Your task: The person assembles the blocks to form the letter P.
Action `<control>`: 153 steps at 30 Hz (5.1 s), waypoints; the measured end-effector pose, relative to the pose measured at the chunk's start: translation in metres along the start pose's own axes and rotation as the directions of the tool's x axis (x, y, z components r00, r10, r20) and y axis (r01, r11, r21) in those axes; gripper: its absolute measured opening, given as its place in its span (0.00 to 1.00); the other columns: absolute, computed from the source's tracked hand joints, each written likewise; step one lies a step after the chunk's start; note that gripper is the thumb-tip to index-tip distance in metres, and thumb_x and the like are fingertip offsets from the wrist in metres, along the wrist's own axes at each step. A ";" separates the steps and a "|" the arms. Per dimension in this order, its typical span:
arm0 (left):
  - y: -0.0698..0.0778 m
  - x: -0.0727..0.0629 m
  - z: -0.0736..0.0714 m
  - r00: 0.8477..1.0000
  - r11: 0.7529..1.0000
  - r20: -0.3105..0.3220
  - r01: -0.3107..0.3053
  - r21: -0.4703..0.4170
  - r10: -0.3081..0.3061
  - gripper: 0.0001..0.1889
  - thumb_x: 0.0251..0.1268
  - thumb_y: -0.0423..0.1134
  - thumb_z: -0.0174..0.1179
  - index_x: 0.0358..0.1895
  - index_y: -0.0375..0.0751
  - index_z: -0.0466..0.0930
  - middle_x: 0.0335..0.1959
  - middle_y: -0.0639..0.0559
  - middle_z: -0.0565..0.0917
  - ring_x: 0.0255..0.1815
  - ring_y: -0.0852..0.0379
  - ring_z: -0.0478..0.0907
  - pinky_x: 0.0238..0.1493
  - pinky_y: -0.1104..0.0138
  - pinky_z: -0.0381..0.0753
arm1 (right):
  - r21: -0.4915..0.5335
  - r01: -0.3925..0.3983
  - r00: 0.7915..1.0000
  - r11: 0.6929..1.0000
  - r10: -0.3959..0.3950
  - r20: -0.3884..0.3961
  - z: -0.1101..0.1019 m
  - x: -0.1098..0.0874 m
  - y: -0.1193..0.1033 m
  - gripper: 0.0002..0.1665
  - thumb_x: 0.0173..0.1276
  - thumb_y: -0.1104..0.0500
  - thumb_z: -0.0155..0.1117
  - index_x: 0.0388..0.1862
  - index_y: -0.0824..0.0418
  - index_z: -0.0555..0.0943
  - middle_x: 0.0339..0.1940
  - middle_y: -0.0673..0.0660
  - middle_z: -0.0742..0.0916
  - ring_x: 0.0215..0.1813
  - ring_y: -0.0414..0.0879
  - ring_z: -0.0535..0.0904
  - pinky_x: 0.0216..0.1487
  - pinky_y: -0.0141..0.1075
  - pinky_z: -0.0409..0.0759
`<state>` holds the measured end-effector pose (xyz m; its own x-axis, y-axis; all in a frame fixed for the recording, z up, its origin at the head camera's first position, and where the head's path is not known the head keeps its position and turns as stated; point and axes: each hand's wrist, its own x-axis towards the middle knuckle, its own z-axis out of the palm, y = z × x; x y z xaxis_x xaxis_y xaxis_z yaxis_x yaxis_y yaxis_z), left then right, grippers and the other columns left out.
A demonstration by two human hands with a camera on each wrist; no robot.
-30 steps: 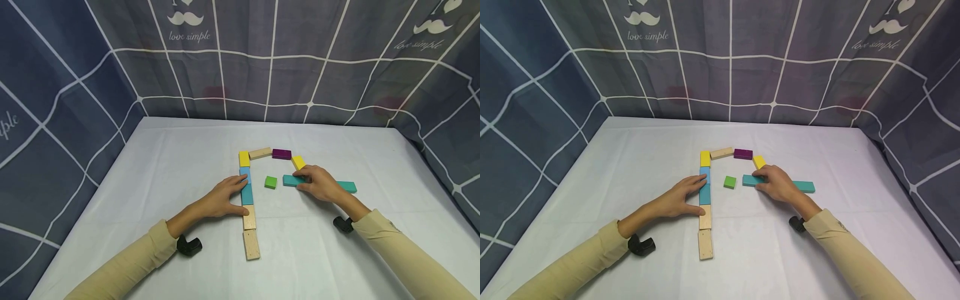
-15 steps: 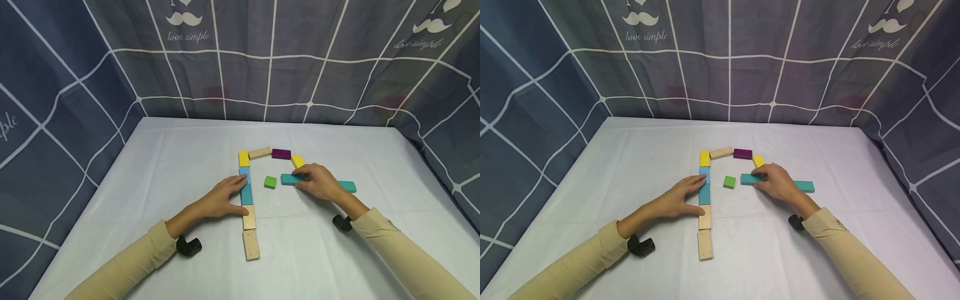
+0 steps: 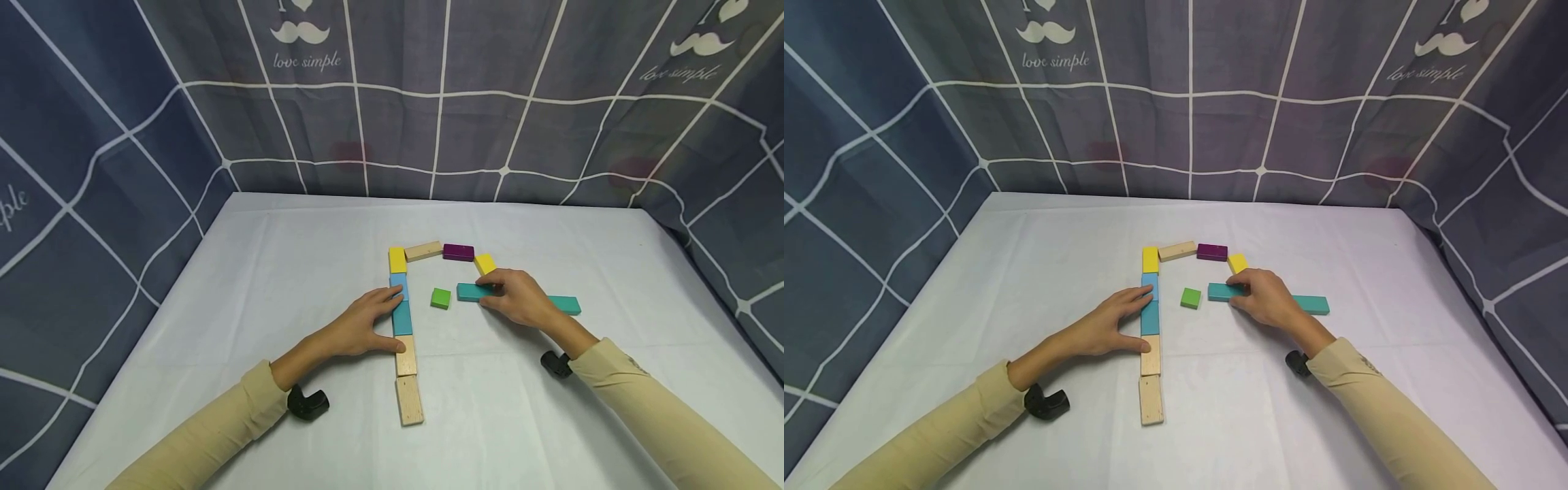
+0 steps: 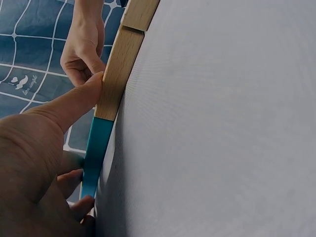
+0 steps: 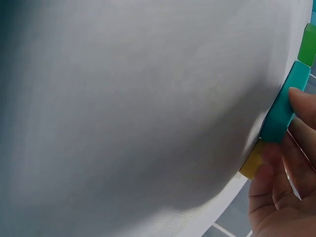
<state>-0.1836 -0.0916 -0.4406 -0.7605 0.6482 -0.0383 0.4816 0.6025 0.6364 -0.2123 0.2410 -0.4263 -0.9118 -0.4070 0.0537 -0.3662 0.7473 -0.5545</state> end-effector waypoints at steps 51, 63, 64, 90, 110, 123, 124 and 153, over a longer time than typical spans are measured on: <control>-0.001 0.001 0.002 1.000 1.000 -0.006 0.002 -0.008 -0.002 0.49 0.55 0.55 0.72 0.75 0.35 0.59 0.79 0.46 0.55 0.78 0.43 0.47 0.73 0.46 0.50 | -0.002 -0.177 0.977 0.984 0.176 -0.119 -0.063 -0.086 0.055 0.27 0.65 0.54 0.71 0.59 0.68 0.80 0.52 0.66 0.83 0.45 0.55 0.76 0.37 0.36 0.75; -0.001 0.001 0.002 1.000 1.000 -0.009 -0.005 0.003 0.005 0.49 0.55 0.55 0.72 0.75 0.35 0.59 0.78 0.46 0.55 0.78 0.43 0.48 0.73 0.46 0.50 | -0.008 -0.119 0.984 0.993 0.117 -0.137 -0.060 -0.088 0.069 0.25 0.62 0.62 0.73 0.56 0.72 0.80 0.51 0.68 0.84 0.46 0.56 0.77 0.37 0.30 0.74; -0.001 0.001 0.002 1.000 1.000 -0.009 -0.005 0.003 0.005 0.49 0.55 0.55 0.72 0.75 0.35 0.59 0.78 0.46 0.55 0.78 0.43 0.48 0.73 0.46 0.50 | -0.011 -0.119 0.984 0.993 0.116 -0.137 -0.059 -0.087 0.069 0.25 0.62 0.62 0.73 0.56 0.72 0.80 0.51 0.68 0.84 0.45 0.56 0.77 0.37 0.30 0.74; -0.001 0.002 0.001 1.000 1.000 -0.006 0.000 -0.013 0.000 0.50 0.55 0.56 0.72 0.76 0.35 0.59 0.79 0.47 0.54 0.78 0.43 0.47 0.73 0.46 0.49 | 0.075 -0.031 0.986 0.997 0.043 -0.162 -0.039 -0.055 0.010 0.21 0.65 0.59 0.71 0.54 0.67 0.82 0.51 0.61 0.84 0.50 0.56 0.76 0.46 0.41 0.74; 0.000 0.002 0.000 1.000 1.000 0.003 0.004 -0.015 -0.004 0.50 0.55 0.56 0.72 0.76 0.36 0.58 0.79 0.49 0.53 0.78 0.45 0.46 0.74 0.48 0.49 | 0.138 0.144 0.989 0.980 -0.138 -0.050 0.021 -0.001 -0.043 0.21 0.61 0.63 0.73 0.52 0.67 0.83 0.47 0.58 0.85 0.48 0.53 0.78 0.50 0.49 0.77; -0.002 0.001 0.002 1.000 1.000 -0.002 -0.004 -0.004 0.004 0.49 0.56 0.56 0.71 0.76 0.36 0.59 0.79 0.48 0.54 0.78 0.43 0.47 0.73 0.47 0.49 | -0.006 0.084 0.995 0.996 -0.085 -0.061 0.035 0.019 -0.051 0.22 0.56 0.62 0.75 0.50 0.69 0.85 0.46 0.59 0.86 0.52 0.55 0.75 0.58 0.51 0.71; -0.003 0.001 0.002 1.000 1.000 -0.004 -0.007 -0.002 0.007 0.49 0.56 0.56 0.72 0.76 0.36 0.59 0.79 0.47 0.54 0.78 0.43 0.47 0.73 0.47 0.49 | -0.015 0.080 0.995 0.997 -0.081 -0.060 0.035 0.020 -0.051 0.22 0.56 0.62 0.75 0.50 0.69 0.85 0.46 0.59 0.86 0.52 0.55 0.75 0.57 0.51 0.71; -0.004 0.000 0.003 1.000 1.000 -0.007 -0.024 -0.003 0.024 0.49 0.57 0.55 0.71 0.75 0.35 0.59 0.79 0.46 0.54 0.78 0.42 0.47 0.73 0.46 0.49 | -0.064 0.138 0.990 0.988 -0.135 0.046 0.048 0.039 -0.073 0.18 0.63 0.64 0.72 0.52 0.65 0.85 0.49 0.57 0.86 0.52 0.53 0.72 0.54 0.46 0.72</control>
<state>-0.1844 -0.0929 -0.4455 -0.7517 0.6593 -0.0174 0.4986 0.5854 0.6393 -0.2125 0.1458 -0.4235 -0.8444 -0.5280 0.0904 -0.4999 0.7161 -0.4871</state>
